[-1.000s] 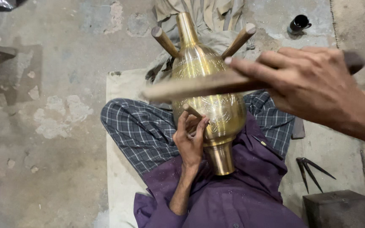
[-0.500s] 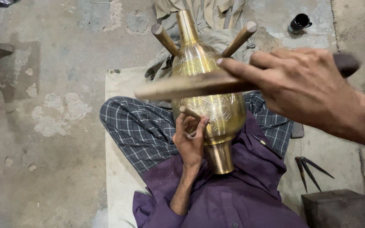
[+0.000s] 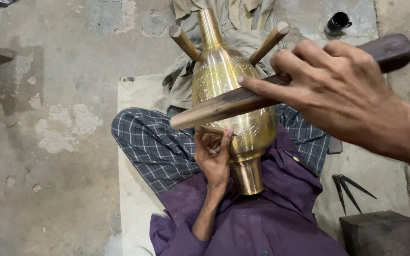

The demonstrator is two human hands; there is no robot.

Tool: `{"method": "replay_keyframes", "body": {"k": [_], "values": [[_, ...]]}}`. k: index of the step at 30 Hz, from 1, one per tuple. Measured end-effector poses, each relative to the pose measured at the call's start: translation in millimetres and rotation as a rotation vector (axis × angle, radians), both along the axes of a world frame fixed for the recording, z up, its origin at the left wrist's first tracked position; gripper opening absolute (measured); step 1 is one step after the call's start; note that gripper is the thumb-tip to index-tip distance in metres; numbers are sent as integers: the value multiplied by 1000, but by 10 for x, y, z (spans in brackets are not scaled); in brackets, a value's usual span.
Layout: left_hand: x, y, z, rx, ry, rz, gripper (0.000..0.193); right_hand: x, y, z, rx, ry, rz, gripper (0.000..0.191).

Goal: The person sits cross-legged on the floor with a large brass vessel on their lap and decorates its surface, holding a small chisel against the metal and striking it with a wooden mallet to cut an ornamental pattern. Near the end they set the mallet aside and work over the engraved area with a flat abrasive tool by hand.

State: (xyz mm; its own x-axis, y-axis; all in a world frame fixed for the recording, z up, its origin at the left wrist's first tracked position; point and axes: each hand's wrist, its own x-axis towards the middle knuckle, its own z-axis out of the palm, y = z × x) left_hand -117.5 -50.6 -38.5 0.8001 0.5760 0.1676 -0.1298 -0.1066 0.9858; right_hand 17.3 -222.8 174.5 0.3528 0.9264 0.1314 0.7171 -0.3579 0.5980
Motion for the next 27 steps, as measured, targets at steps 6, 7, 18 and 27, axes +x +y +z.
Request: {"method": "replay_keyframes", "body": {"k": [6,7,18,27], "values": [[4,-20,27,8,4,5,30,-23,118,89,-24,250,-111,55],[-4,-21,32,-6,7,7,36,-21,119,107,-59,161,-63,53],[12,34,120,-16,48,-35,31,-1,71,24,13,28,3,45],[46,135,52,23,-108,-149,56,17,4,-52,62,66,-96,56]]}}
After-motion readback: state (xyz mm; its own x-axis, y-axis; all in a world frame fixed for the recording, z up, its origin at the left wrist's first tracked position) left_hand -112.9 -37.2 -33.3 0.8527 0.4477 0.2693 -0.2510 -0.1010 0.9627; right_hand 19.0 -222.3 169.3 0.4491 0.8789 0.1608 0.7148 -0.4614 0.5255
